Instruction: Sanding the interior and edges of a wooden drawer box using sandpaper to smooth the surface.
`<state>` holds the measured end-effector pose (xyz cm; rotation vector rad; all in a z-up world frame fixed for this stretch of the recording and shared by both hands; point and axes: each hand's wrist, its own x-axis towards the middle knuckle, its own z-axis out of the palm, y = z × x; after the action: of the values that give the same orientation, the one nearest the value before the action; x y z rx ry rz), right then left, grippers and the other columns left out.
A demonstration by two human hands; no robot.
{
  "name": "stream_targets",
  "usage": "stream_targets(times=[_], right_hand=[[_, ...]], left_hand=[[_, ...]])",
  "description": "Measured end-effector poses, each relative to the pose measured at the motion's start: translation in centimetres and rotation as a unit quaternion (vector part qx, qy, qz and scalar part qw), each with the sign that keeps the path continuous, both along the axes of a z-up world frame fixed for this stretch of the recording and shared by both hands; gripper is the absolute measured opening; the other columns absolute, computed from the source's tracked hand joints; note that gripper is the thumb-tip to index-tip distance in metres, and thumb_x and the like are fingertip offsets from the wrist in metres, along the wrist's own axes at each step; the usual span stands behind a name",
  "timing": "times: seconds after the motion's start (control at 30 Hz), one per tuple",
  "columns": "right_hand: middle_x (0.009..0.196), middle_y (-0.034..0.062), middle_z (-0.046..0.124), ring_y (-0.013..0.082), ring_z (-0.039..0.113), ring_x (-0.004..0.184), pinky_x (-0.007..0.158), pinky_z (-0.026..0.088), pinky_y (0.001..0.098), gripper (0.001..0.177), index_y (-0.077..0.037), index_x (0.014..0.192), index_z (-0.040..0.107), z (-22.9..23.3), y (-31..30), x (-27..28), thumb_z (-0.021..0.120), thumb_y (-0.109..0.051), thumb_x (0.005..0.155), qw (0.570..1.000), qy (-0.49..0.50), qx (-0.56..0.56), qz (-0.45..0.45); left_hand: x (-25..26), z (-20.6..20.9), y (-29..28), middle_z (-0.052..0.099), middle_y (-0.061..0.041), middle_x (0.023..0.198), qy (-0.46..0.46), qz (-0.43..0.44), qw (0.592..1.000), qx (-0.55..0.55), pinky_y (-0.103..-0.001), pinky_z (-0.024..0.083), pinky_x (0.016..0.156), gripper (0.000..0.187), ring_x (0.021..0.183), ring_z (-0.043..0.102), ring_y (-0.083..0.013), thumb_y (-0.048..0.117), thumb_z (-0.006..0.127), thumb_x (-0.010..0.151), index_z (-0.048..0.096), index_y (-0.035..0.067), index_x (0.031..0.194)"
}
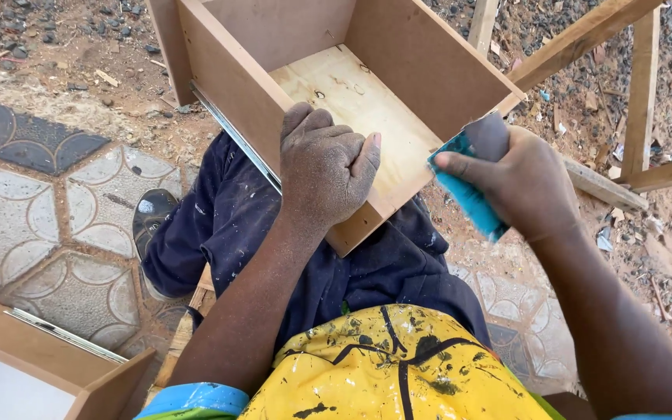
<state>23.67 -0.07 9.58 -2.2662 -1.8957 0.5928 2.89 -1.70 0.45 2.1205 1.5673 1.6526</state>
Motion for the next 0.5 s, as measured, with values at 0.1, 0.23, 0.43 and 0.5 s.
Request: stream_targets(times=[0.1,0.23,0.43,0.5], right_hand=[[0.072,0.0115,0.071,0.0161,0.064,0.044,0.039,0.054,0.0265,0.073,0.001,0.105,0.065,1.5,-3.0,-4.5,0.081,-0.06,0.068,0.997,-0.005,-0.044,0.069],[0.074,0.0119,0.069,0.0213,0.067,0.051,0.045,0.057,0.0291,0.062,-0.001,0.108,0.064,1.4,-0.7,-2.5,0.079,-0.053,0.078,0.996,0.002,-0.087,0.016],[0.072,0.0104,0.07,0.0166,0.064,0.044,0.039,0.053,0.0269,0.069,0.0,0.105,0.063,1.0,-1.9,-3.2,0.08,-0.058,0.073,0.995,-0.024,-0.067,0.07],[0.064,0.0123,0.065,0.0185,0.059,0.04,0.036,0.049,0.0275,0.056,0.001,0.094,0.06,0.0,0.3,-0.4,0.082,-0.05,0.084,0.999,-0.011,-0.012,0.029]], left_hand=[[-0.2,0.3,0.0,0.059,-0.001,0.054,-0.006,0.003,1.0,-0.004,-0.036,0.036,0.094,0.041,0.066,0.045,-0.0192,0.016,0.062,0.096,0.065,0.011,0.056],[-0.3,0.2,-0.2,0.067,-0.002,0.059,-0.007,-0.004,1.0,0.005,-0.036,0.036,0.094,0.042,0.066,0.048,-0.0194,0.017,0.059,0.1,0.071,0.008,0.06],[-0.5,0.1,-0.2,0.062,-0.001,0.054,-0.009,-0.009,1.0,-0.004,-0.036,0.035,0.093,0.044,0.065,0.047,-0.0188,0.016,0.059,0.099,0.067,0.012,0.056],[-0.5,0.2,-0.3,0.062,-0.002,0.054,-0.009,-0.004,1.0,-0.007,-0.036,0.035,0.092,0.044,0.064,0.046,-0.019,0.017,0.058,0.1,0.068,0.01,0.057]])
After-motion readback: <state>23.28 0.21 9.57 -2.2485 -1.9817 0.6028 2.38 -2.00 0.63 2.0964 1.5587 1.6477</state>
